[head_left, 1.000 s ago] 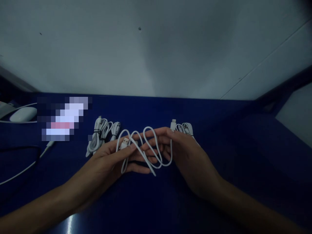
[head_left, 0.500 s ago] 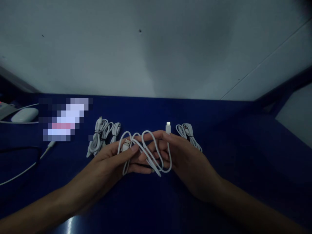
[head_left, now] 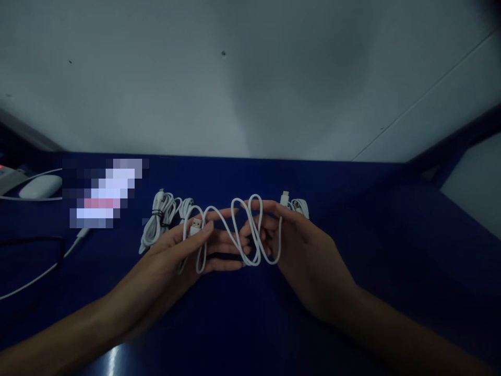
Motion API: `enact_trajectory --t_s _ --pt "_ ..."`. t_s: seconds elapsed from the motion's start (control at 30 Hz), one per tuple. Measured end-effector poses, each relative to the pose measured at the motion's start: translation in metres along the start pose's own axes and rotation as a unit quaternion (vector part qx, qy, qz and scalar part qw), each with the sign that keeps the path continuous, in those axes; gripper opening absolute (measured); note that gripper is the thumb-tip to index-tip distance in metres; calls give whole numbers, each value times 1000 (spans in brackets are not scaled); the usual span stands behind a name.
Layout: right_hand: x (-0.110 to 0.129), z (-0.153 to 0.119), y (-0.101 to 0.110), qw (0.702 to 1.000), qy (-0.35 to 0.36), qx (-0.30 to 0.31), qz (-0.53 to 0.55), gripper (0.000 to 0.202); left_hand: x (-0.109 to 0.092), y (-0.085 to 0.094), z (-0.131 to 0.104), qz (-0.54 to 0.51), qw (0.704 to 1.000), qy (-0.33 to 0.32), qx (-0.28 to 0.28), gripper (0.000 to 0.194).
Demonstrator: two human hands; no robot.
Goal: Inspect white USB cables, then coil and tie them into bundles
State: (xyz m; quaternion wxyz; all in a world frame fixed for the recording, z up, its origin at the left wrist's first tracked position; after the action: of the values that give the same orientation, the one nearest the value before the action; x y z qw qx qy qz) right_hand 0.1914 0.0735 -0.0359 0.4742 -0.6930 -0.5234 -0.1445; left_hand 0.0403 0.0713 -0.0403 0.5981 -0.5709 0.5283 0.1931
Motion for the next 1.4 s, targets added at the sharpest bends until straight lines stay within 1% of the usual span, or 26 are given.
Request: enact_trajectory --t_s 0.2,0.33,0.43,0.53,0.67,0.8,0.9,0.97,1.0,1.07,1.1,1.2,1.27,1.33,1.4 --pt "-1 -1 -1 999 -4 -17 -46 38 2 1 -2 1 1000 9 -7 43" --pt "0 0 -6 997 11 9 -82 41 1 -3 1 -9 1000 -6 10 41" --pt "-2 1 -9 994 13 31 -106 40 2 -1 2 -19 1000 -7 4 41" --pt "-4 2 -6 990 19 19 -137 39 3 2 2 -20 1000 -3 -7 40" --pt "-2 2 -1 978 46 4 -205 43 2 7 0 -17 1000 -5 -23 41" --pt "2 -4 -9 969 76 20 -235 43 4 8 -1 -28 999 -3 -24 42" --pt "6 -13 -15 962 87 -6 -260 43 8 4 -2 -45 999 8 -2 43" --pt "12 -20 -23 950 108 -18 -293 48 9 2 -2 -48 999 15 6 46" --pt "12 -23 -29 947 111 1 -303 49 9 2 -2 -46 999 18 8 47" --pt "10 -25 -37 947 105 26 -302 44 10 1 -3 -43 999 25 11 48" --pt "8 -24 -38 950 93 33 -295 38 10 1 -3 -42 999 28 10 48" --pt "0 -17 -34 966 53 38 -249 19 12 2 -5 -45 998 33 11 48" --pt "-1 -14 -32 973 47 33 -225 10 14 0 -5 -44 998 36 20 48" --pt "-1 -14 -33 971 49 35 -232 15 15 -3 -6 -38 998 39 38 46" --pt "0 -17 -36 960 59 42 -271 24 15 -6 -7 -28 997 44 52 39"
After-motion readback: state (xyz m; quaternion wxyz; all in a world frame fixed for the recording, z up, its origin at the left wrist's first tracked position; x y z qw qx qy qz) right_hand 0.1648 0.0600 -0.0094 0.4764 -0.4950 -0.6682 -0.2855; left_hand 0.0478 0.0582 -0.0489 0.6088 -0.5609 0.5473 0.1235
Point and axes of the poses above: each hand's wrist, its own z-axis towards the middle knuckle, its own y-axis out of the back of the hand, x = y × z, the point moved 10 cm from there along z, towards the middle knuckle, and after that the axes turned 14 degrees about -y, right-handed, at the moved point
